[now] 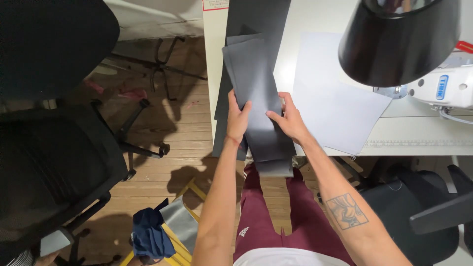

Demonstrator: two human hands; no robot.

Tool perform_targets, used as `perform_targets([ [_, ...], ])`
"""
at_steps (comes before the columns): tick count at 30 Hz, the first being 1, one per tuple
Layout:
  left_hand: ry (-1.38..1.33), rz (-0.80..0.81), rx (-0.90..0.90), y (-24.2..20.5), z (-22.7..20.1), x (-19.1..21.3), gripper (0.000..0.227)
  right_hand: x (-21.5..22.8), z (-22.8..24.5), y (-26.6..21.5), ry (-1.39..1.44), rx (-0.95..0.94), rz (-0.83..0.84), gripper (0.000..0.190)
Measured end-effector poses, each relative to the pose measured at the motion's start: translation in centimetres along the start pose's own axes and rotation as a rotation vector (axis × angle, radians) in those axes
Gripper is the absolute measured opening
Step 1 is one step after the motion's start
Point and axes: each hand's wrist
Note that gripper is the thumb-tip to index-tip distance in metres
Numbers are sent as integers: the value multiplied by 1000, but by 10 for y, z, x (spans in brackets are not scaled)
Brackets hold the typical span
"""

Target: Organizing and sorting paper patterns and material pieces on a workbench

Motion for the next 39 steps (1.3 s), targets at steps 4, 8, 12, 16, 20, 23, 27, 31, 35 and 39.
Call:
perform_targets([
  [4,186,-112,-3,-2,35,-6,79,-12,60,-37,-57,131,-104,58],
  [8,-27,-33,-21,-46,-36,-8,98,-21,121,-83,-320,354,-281,34],
  [12,-724,66,587,-76,-111,10,66,-3,174,-133,-154,311,175,74],
  [16,-1061,317,659,-67,-96,30,71,12,150,-121,-82,312,138,84],
  [20,-1045,71,877,-52,-48,26,37,12,113,-94,68,122,-6,109],
  [23,-763,-38,564,-34,-49,21,50,9,109,-85,179,-32,45,101],
  [27,-590,21,95,10,4,12,64,-4,74,-69,-47,8,-122,73],
  [31,-742,32,278,18,103,5,54,-16,45,-52,-45,11,-222,64],
  [35,-491,-8,249,4,110,2,45,-15,55,-48,-111,67,-232,64],
  [39,-303,-87,251,-2,106,3,39,-10,72,-50,-205,83,-209,58],
])
Point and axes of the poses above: each hand's wrist, its own y-axis towards the middle knuckle, its own x-axis out of the back of the hand, z = x × y, and after that the axes turned 10 degrees about -z, right-handed
